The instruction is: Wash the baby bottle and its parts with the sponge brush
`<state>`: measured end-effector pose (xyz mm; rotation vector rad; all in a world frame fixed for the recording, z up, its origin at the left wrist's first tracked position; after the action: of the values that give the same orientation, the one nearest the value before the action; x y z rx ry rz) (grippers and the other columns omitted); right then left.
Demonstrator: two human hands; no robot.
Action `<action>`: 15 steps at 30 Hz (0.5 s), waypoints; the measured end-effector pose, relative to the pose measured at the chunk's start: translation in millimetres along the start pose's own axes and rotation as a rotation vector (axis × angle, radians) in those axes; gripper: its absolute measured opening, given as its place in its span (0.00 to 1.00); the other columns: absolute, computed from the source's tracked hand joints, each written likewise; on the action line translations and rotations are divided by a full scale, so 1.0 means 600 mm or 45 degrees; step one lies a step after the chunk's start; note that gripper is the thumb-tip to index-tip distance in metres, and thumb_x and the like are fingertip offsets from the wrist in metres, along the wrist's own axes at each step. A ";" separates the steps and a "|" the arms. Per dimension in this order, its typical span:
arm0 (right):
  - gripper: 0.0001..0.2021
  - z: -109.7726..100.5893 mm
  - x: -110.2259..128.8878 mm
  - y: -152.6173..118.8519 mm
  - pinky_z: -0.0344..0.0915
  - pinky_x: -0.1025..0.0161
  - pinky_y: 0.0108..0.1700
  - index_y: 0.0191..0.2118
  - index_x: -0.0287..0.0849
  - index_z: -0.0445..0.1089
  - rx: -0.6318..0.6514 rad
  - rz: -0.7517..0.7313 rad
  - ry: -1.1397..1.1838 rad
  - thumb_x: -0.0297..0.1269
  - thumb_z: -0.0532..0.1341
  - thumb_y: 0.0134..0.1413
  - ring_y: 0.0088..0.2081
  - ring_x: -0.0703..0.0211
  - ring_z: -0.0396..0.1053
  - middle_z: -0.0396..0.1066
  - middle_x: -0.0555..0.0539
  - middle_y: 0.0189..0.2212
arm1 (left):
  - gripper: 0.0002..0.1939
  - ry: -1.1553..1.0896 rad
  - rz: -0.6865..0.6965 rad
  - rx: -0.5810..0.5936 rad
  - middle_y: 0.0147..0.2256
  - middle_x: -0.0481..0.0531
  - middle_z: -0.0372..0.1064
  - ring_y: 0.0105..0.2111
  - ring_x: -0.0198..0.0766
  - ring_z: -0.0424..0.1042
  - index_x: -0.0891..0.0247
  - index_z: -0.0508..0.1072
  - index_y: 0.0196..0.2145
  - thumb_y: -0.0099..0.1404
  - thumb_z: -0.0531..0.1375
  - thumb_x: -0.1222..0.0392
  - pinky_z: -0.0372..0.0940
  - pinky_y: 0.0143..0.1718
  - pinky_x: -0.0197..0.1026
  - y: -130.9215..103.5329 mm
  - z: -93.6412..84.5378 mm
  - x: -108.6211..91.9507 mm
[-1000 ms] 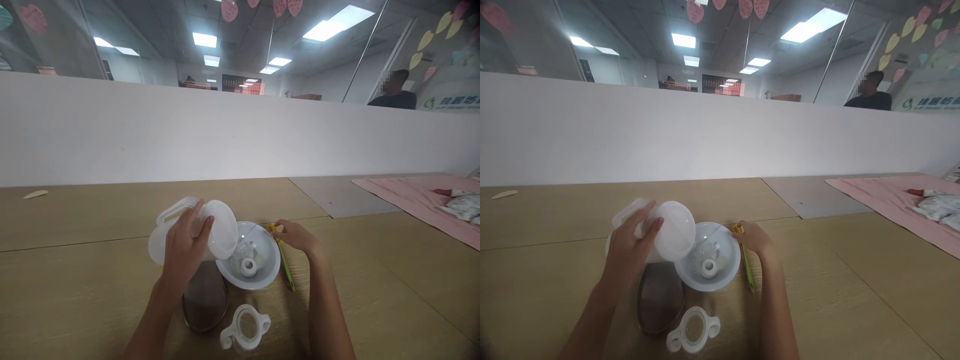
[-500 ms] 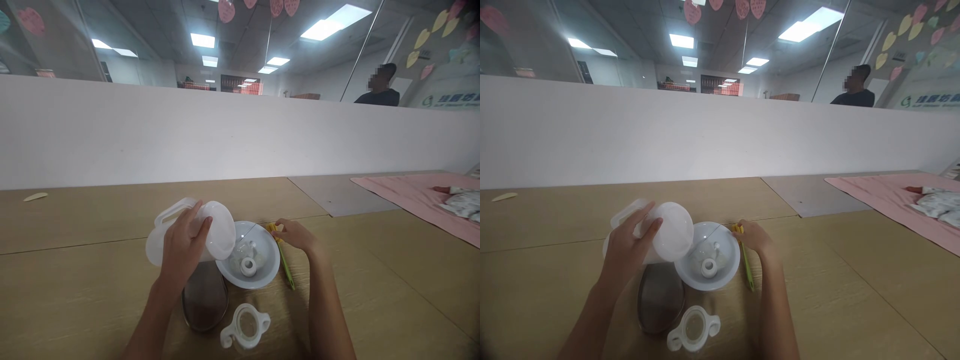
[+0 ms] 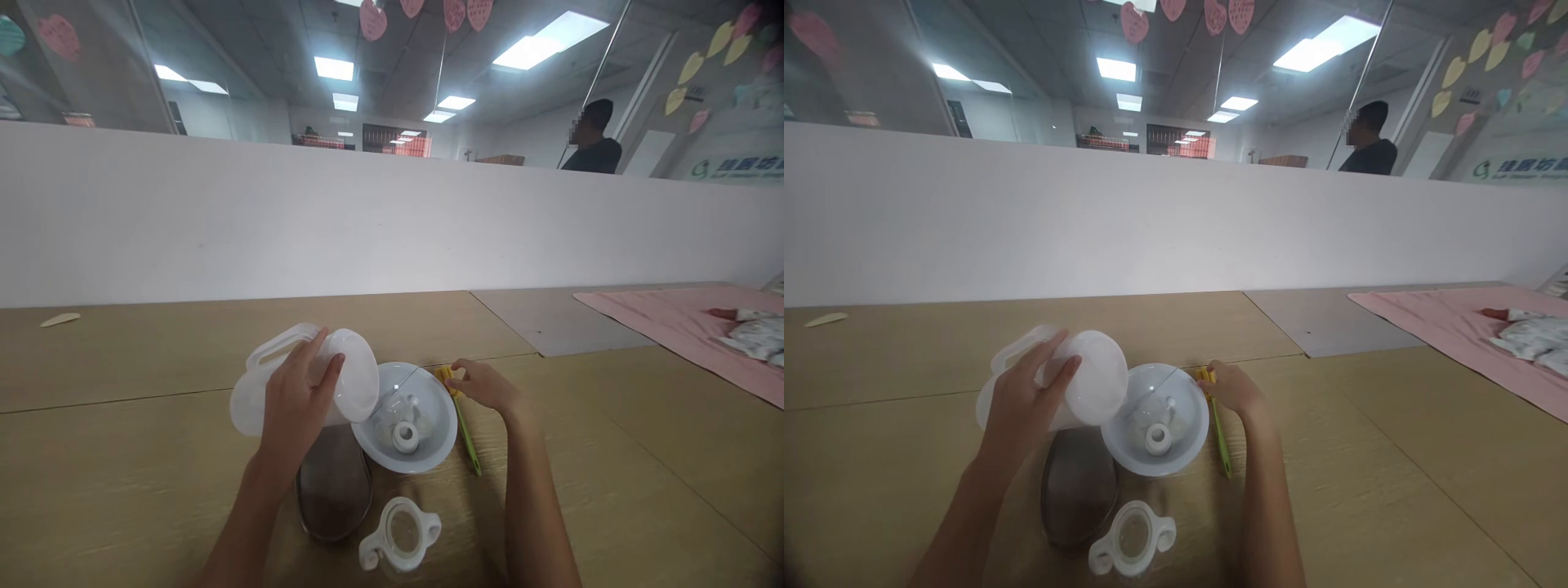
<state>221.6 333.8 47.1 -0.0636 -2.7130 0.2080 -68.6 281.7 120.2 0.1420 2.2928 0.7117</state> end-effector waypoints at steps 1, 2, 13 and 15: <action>0.16 0.000 0.000 -0.001 0.58 0.65 0.35 0.47 0.38 0.67 -0.003 0.002 0.000 0.40 0.56 0.56 0.39 0.54 0.69 0.72 0.42 0.37 | 0.26 -0.018 -0.026 -0.007 0.50 0.54 0.69 0.52 0.49 0.66 0.61 0.69 0.52 0.61 0.54 0.45 0.61 0.54 0.48 0.002 -0.003 0.003; 0.16 -0.001 0.000 -0.001 0.58 0.65 0.35 0.47 0.38 0.67 -0.008 0.002 -0.001 0.40 0.56 0.56 0.39 0.54 0.69 0.72 0.42 0.37 | 0.26 -0.049 -0.067 -0.021 0.50 0.54 0.70 0.52 0.49 0.67 0.60 0.70 0.51 0.60 0.55 0.45 0.60 0.54 0.48 0.004 -0.007 0.009; 0.16 -0.009 0.000 -0.007 0.60 0.66 0.37 0.49 0.37 0.66 -0.014 0.012 0.006 0.39 0.56 0.56 0.40 0.55 0.70 0.73 0.41 0.38 | 0.24 -0.555 -0.399 -0.234 0.48 0.46 0.71 0.52 0.45 0.67 0.58 0.72 0.49 0.55 0.64 0.51 0.63 0.55 0.46 -0.017 -0.131 0.016; 0.18 -0.013 0.001 -0.011 0.60 0.65 0.38 0.49 0.37 0.66 -0.023 0.023 -0.009 0.40 0.56 0.56 0.41 0.54 0.69 0.73 0.40 0.38 | 0.21 -0.416 -0.314 -0.184 0.47 0.43 0.72 0.50 0.44 0.69 0.54 0.74 0.46 0.53 0.65 0.50 0.64 0.55 0.45 -0.039 -0.145 -0.006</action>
<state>224.4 328.6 55.3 -0.0929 -2.7222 0.1891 -122.0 221.8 161.6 -0.0857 1.9002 0.6684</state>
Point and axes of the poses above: each hand's wrist, its own y-axis towards the middle knuckle, its own z-axis out of the palm, x = y × z, the point moved 3 cm from there along y, towards the middle knuckle
